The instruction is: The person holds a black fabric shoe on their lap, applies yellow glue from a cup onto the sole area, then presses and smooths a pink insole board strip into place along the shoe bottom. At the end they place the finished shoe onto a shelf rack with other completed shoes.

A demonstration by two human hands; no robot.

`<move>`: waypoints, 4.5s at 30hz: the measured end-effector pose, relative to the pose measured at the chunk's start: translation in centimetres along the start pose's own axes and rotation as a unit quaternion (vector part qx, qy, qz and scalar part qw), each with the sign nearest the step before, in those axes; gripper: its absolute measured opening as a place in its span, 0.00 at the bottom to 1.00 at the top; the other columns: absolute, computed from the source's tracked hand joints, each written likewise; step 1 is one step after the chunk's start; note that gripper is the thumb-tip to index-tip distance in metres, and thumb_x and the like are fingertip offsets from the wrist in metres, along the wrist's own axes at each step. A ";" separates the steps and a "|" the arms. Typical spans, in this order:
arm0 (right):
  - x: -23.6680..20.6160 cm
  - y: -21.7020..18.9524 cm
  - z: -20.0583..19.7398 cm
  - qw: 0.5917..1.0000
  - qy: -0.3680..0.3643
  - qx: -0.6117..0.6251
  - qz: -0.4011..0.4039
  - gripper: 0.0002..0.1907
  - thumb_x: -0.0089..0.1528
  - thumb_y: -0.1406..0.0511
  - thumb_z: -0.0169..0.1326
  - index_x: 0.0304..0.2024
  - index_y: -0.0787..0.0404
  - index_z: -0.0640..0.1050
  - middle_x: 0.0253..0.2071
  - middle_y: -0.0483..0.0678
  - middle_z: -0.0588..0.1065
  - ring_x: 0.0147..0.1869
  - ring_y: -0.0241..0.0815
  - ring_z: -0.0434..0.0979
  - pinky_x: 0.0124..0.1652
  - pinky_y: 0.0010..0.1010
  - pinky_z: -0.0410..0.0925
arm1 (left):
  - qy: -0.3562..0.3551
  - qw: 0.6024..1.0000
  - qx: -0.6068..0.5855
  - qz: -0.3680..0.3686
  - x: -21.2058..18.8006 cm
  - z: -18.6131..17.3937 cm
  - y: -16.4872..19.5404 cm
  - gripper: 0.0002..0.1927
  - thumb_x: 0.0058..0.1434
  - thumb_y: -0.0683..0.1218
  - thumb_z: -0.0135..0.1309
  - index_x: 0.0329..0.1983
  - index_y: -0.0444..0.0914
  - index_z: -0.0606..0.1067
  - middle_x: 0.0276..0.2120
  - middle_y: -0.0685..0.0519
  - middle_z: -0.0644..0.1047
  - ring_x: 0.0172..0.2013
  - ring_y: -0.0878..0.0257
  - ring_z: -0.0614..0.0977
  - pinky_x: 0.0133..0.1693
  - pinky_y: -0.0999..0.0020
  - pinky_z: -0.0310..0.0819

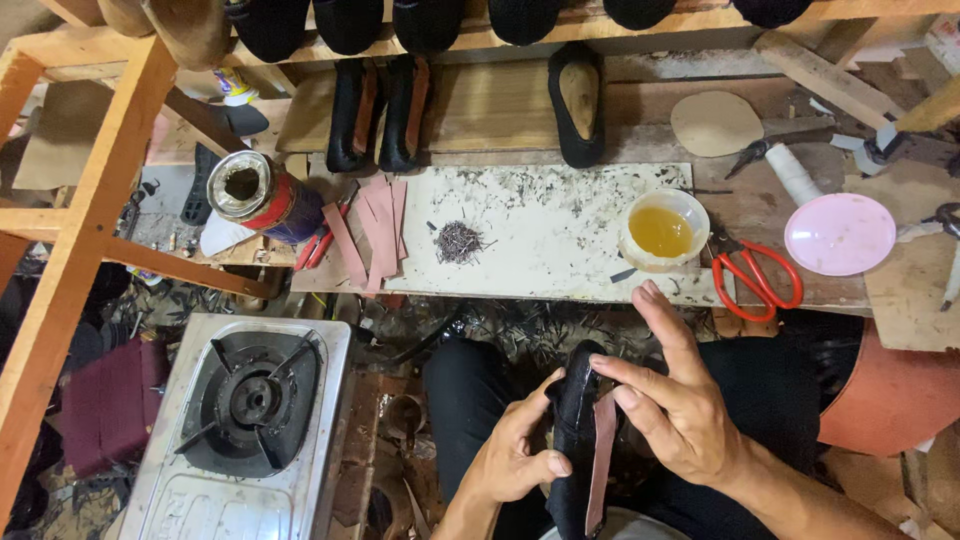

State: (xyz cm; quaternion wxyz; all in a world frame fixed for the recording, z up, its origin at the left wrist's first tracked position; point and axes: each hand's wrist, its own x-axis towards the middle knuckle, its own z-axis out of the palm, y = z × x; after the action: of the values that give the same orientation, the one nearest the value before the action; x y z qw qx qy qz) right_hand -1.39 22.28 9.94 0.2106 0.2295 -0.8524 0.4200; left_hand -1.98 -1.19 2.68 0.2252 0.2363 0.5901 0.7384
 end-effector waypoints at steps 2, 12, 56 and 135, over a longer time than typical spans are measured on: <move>0.2 -0.2 -0.2 1.000 -0.003 0.002 0.008 0.16 0.65 0.64 0.51 0.53 0.58 0.82 0.76 0.64 0.55 0.82 0.63 0.51 0.76 0.51 0.48 | 0.000 1.000 0.009 0.002 -0.1 -0.1 -0.1 0.57 0.58 0.70 0.62 0.76 0.26 0.59 0.49 0.47 0.81 0.51 0.62 0.81 0.64 0.66 0.68; 0.0 0.4 0.6 0.988 0.020 -0.098 -0.114 0.17 0.63 0.62 0.56 0.54 0.52 0.81 0.72 0.57 0.59 0.79 0.60 0.54 0.74 0.53 0.53 | -0.002 1.000 -0.014 -0.019 -0.4 -0.3 -0.5 0.57 0.58 0.68 0.63 0.77 0.27 0.58 0.52 0.46 0.79 0.53 0.62 0.79 0.64 0.66 0.67; 9.2 14.1 -3.6 0.891 -0.240 -0.352 0.157 0.40 0.46 0.38 0.64 0.51 0.56 0.84 0.80 0.55 0.45 0.80 0.68 0.36 0.66 0.73 0.40 | 0.241 0.893 -0.371 -0.088 -1.0 0.3 -2.4 0.33 0.71 0.64 0.50 0.64 0.34 0.66 0.48 0.47 0.76 0.44 0.60 0.80 0.47 0.63 0.78; 5.5 9.5 -3.0 0.948 -0.084 -0.298 0.071 0.15 0.60 0.54 0.59 0.43 0.53 0.85 0.76 0.52 0.61 0.81 0.62 0.52 0.76 0.62 0.47 | 0.155 0.877 -0.444 -0.099 -0.6 1.5 -1.5 0.43 0.58 0.66 0.55 0.70 0.39 0.63 0.55 0.49 0.77 0.49 0.59 0.82 0.46 0.61 0.81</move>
State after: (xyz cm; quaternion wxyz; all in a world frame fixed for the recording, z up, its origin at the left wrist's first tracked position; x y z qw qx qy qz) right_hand -10.73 28.70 8.75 0.1663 0.1294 -0.9674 0.1404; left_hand -0.49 -0.10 1.46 0.2841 -0.0662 0.2481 0.9238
